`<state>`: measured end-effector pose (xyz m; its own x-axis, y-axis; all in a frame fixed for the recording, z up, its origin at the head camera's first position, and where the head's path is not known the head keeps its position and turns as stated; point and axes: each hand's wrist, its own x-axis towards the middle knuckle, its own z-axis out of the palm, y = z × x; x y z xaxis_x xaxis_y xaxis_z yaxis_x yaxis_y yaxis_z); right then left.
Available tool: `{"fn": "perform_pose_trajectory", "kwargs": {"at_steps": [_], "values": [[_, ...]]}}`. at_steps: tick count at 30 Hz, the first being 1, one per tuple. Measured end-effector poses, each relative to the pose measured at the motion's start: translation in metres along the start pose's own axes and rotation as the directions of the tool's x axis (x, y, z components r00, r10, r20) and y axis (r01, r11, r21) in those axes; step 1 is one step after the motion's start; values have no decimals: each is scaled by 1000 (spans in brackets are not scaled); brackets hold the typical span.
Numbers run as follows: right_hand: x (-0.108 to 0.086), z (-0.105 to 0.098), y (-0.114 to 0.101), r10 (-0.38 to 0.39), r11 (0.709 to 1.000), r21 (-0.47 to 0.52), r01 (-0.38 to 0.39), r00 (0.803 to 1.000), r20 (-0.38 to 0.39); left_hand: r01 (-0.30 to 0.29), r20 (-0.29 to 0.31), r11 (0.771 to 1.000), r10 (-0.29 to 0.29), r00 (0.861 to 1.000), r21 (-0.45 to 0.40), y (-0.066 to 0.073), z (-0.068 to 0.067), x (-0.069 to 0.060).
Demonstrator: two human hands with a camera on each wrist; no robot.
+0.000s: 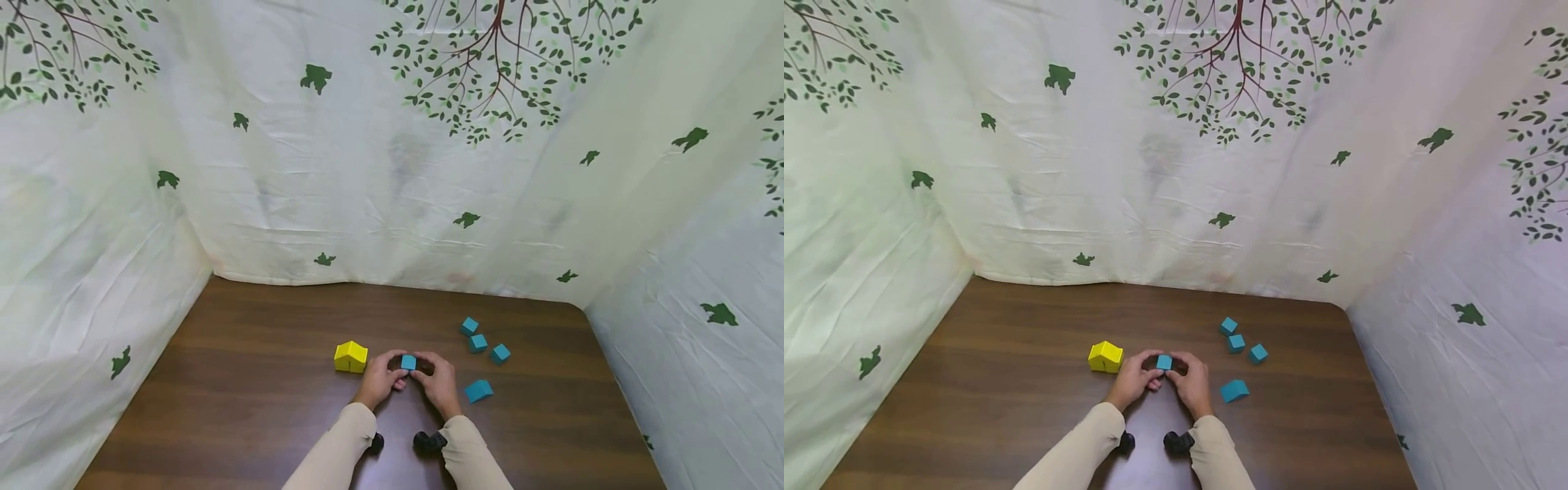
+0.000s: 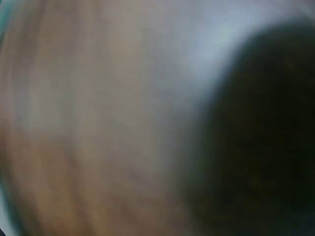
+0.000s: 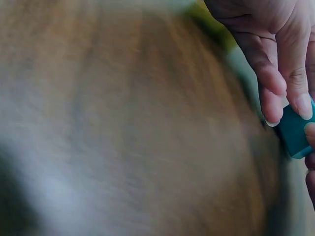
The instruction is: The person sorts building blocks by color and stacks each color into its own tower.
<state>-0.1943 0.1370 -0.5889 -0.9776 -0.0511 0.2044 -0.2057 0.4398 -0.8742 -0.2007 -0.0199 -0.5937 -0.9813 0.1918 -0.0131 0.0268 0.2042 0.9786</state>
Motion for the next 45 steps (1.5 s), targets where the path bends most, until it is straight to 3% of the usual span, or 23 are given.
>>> {"fn": "perform_pose_trajectory", "kwargs": {"at_steps": [5,14,21,45], "values": [[-6,3,2,5,1000,30,-5,1000,-1,-9,0,999,9,1000,-32,-4,0,-5],[-8,7,5,8,998,66,-8,1000,-4,-8,-16,1000,8,1000,-17,-8,2,-11],[-9,9,6,42,997,68,-42,999,10,-64,-46,998,64,997,7,-9,3,-13],[-9,10,8,45,998,47,-45,999,-1,-46,-53,999,47,997,23,-11,0,-14]]}}
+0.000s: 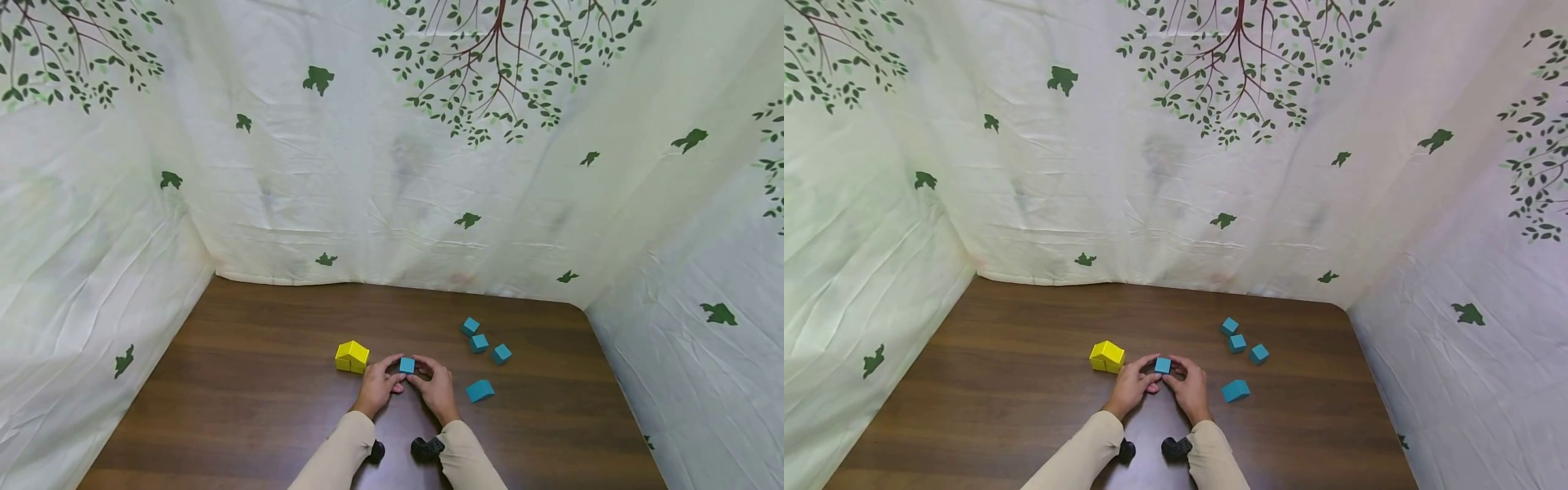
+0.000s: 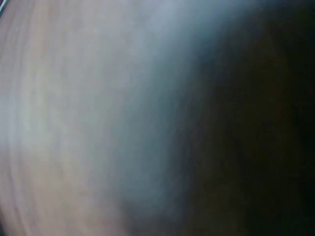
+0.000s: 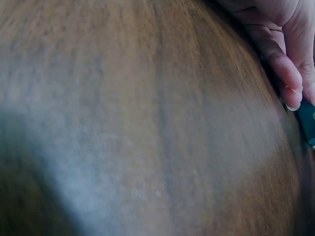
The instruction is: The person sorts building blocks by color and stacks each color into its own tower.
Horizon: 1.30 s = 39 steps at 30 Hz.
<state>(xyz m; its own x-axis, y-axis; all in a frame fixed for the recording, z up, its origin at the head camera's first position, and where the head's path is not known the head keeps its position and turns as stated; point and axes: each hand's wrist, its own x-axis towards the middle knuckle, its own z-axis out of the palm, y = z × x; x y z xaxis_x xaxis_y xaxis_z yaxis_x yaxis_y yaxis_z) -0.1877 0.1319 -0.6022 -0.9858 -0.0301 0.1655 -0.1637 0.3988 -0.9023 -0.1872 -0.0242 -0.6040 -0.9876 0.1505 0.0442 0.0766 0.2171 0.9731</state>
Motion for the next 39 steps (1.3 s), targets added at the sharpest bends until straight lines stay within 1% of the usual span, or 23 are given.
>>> {"fn": "perform_pose_trajectory", "kwargs": {"at_steps": [10,13,16,19,21,24,25,28,31,33,36,39], "values": [[0,-1,-1,1,1000,-3,-1,1000,17,-8,5,1000,8,1000,-3,1,-1,0],[0,-5,-4,0,1000,3,0,1000,25,1,7,1000,-1,1000,2,0,-1,0],[0,-13,-8,-3,1000,-8,4,1000,9,6,10,1000,-6,1000,6,-2,-1,1],[1,-26,-13,-14,999,-50,13,999,-33,8,10,1000,-8,1000,-6,-3,-1,1],[3,-37,-16,-38,997,-74,33,997,-60,7,9,1000,-7,1000,-15,-3,-1,0],[7,-56,-18,-72,993,-100,63,993,-90,-25,7,999,25,1000,-26,-2,-2,-1],[9,-63,-19,-84,991,-113,73,992,-97,-57,4,998,57,998,-22,-1,-3,-2],[14,-84,-16,-76,986,-154,59,991,-111,-88,5,996,88,996,-27,-1,-4,-3],[20,-103,-10,-49,982,-189,25,991,-126,-48,8,999,48,999,-23,-2,-3,-2],[24,-114,-5,-30,979,-206,2,991,-133,-2,13,1000,2,1000,-16,-3,-2,-1],[31,-129,3,-4,974,-226,-24,993,-121,18,13,1000,-18,1000,-1,-3,-1,1],[37,-139,10,16,970,-241,-36,996,-85,37,15,999,-37,999,0,-3,-1,2]]}}
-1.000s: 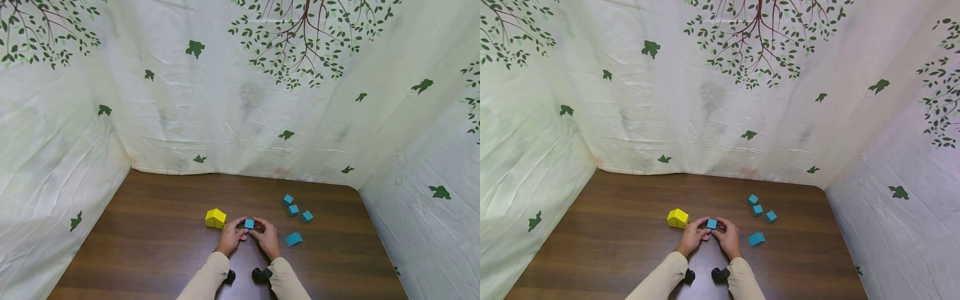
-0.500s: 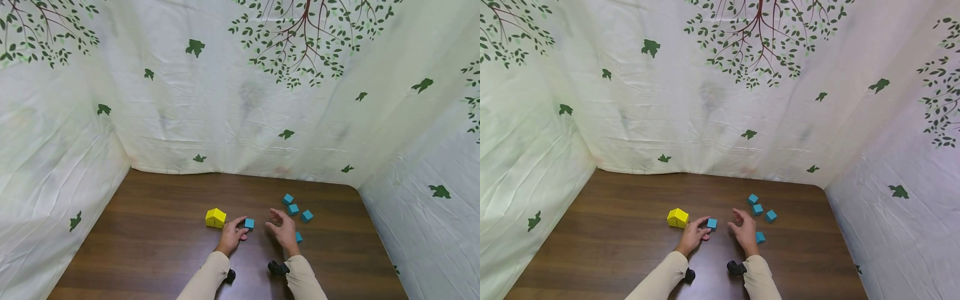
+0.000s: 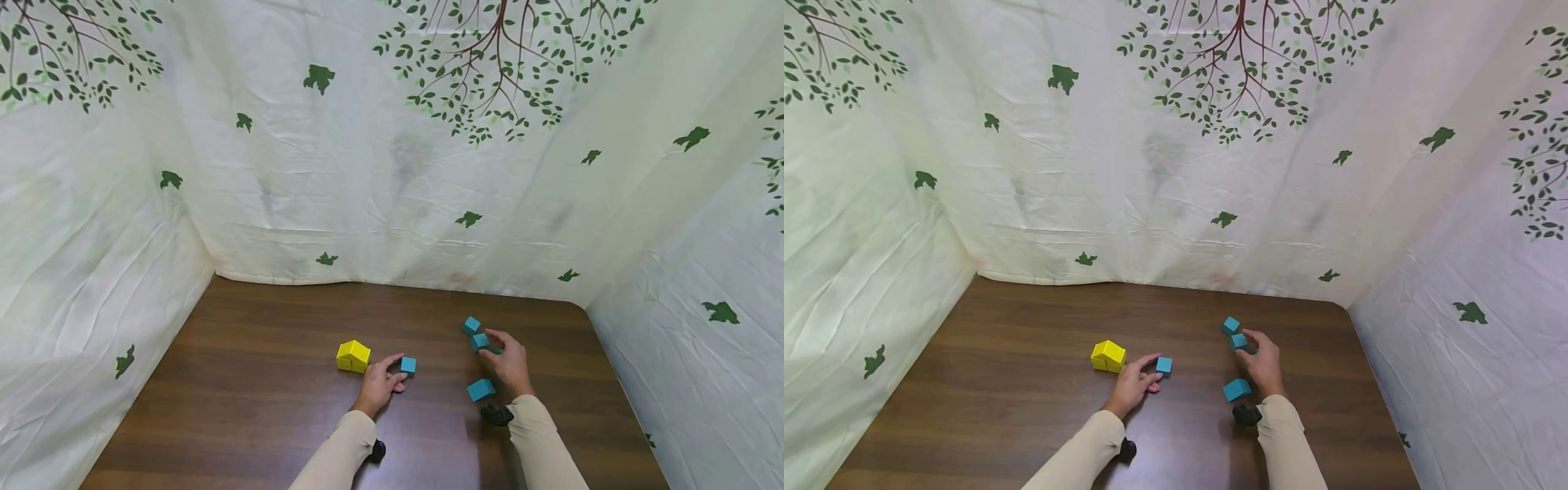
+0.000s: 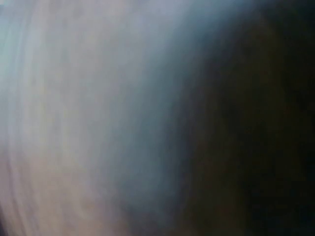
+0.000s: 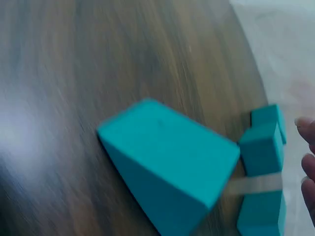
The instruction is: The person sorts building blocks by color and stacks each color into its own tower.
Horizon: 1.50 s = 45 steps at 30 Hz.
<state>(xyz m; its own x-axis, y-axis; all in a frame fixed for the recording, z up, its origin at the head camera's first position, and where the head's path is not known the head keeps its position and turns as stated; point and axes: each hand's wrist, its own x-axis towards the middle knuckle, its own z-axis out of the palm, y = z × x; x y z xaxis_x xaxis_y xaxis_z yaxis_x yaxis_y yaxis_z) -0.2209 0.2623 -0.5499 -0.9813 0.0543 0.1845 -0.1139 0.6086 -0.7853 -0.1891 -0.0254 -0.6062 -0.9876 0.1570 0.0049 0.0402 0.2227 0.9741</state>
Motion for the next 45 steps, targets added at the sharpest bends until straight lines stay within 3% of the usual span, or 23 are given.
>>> {"fn": "perform_pose_trajectory", "kwargs": {"at_steps": [12,26,35,45], "values": [[20,-8,18,8,997,-83,4,990,139,34,4,999,-34,999,2,2,0,0],[27,-3,28,47,995,-90,-33,986,158,0,2,1000,0,1000,9,3,0,0],[27,0,32,49,991,-133,-27,985,165,38,7,999,-38,999,29,3,-1,-1],[24,1,28,81,988,-146,-55,981,179,24,10,1000,-24,1000,20,3,-1,-2]]}}
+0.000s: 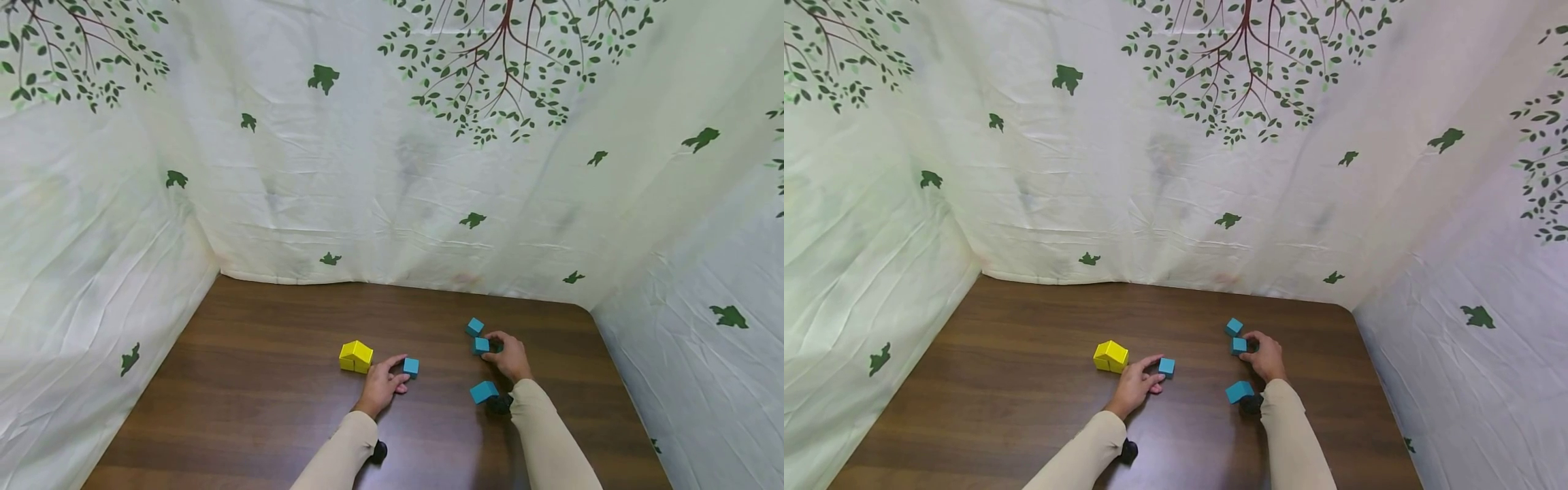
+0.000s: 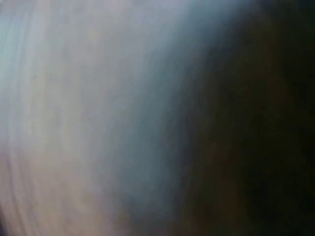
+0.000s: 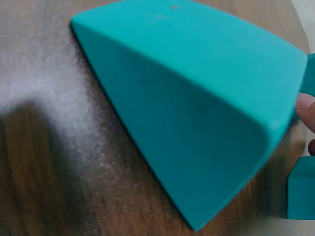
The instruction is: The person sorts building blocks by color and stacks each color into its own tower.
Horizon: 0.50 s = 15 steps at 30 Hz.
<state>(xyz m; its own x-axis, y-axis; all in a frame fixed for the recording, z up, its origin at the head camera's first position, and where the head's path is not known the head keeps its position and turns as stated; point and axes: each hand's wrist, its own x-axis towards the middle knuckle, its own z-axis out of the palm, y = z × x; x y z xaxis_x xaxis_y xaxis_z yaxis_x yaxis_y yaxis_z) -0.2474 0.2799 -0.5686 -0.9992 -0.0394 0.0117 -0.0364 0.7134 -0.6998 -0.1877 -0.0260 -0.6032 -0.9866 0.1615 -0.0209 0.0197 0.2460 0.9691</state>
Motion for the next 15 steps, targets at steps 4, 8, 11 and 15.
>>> {"fn": "perform_pose_trajectory", "kwargs": {"at_steps": [4,8,11,15], "values": [[-1,1,-1,9,1000,2,-9,1000,-9,-5,-1,1000,5,1000,-3,-1,0,0],[-1,2,-1,14,1000,3,-13,1000,-27,-2,-4,1000,2,1000,-7,-1,1,0],[-2,3,-1,-1,1000,5,2,999,-43,3,-7,1000,-3,1000,-9,0,1,0],[-5,2,-4,-14,1000,15,15,998,-55,11,-5,1000,-11,1000,-7,0,1,0]]}}
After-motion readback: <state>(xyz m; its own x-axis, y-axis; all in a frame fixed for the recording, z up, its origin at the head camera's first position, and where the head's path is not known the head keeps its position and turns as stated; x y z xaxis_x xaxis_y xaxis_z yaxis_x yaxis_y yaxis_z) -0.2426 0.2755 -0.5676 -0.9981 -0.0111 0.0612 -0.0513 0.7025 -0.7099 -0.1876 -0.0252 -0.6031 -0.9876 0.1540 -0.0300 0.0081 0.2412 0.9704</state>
